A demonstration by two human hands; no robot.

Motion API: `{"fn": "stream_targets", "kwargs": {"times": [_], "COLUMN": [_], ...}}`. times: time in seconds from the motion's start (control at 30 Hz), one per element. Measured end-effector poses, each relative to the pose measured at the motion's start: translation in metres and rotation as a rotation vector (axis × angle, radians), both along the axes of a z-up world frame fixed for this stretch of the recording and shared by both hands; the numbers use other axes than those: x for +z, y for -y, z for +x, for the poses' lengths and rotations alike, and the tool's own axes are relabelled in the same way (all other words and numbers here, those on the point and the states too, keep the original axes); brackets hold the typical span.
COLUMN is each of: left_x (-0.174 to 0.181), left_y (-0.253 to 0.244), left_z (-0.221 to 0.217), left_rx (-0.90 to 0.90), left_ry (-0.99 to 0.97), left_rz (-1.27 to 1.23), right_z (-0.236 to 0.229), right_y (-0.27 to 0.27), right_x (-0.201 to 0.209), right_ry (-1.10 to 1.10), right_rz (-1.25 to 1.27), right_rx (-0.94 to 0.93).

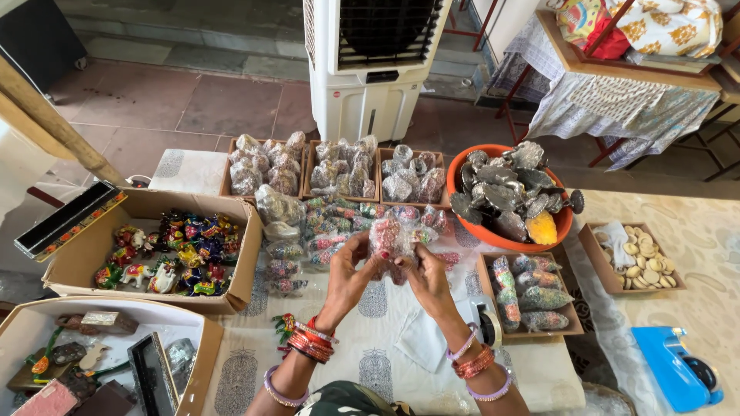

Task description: The person wipes small figurines with a cloth, wraps them in bubble wrap, and secures the packaging using a tape dispenser.

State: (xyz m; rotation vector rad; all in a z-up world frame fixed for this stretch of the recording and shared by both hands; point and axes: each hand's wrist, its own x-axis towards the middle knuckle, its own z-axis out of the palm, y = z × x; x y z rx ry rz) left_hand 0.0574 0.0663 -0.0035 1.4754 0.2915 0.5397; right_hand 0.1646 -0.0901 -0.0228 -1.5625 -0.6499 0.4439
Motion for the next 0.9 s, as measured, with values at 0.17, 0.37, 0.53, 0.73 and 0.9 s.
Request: {"fn": "stream_targets", "kwargs": {"times": [0.17,0.37,0.53,0.73,0.9], "left_x": [-0.076,-0.233,-0.349,-0.334,-0.301], "left_y": [-0.002,0.026,0.032,0.017,0.003], "left_z": [0.007,-0.040,-0.068,-0.043,0.002], "left_rx": [0.064,0.017,-0.142,-0.173,-0.082], "left_ry": [0.007,-0.293,-0.385,-0.330,-0.228], "left_rz": [0.053,-0.098,-0.163,0.062,0.376], "right_z": [0.007,-0.034,-0.055,-0.037,0.000], "right_y": [0.006,0.041,0.061,0.046,0.022], "right_x": [-0.070,-0.198,-0.254,-0.269,-0.281], "right_ry": [-0.055,-0.389,-0.519,-0.307,-0.249], "right_rz": [0.041,-0.176,-0.298,-0.387,-0.230], "right_rx": [0.184,0.360,0.356,0.256,0.140]}}
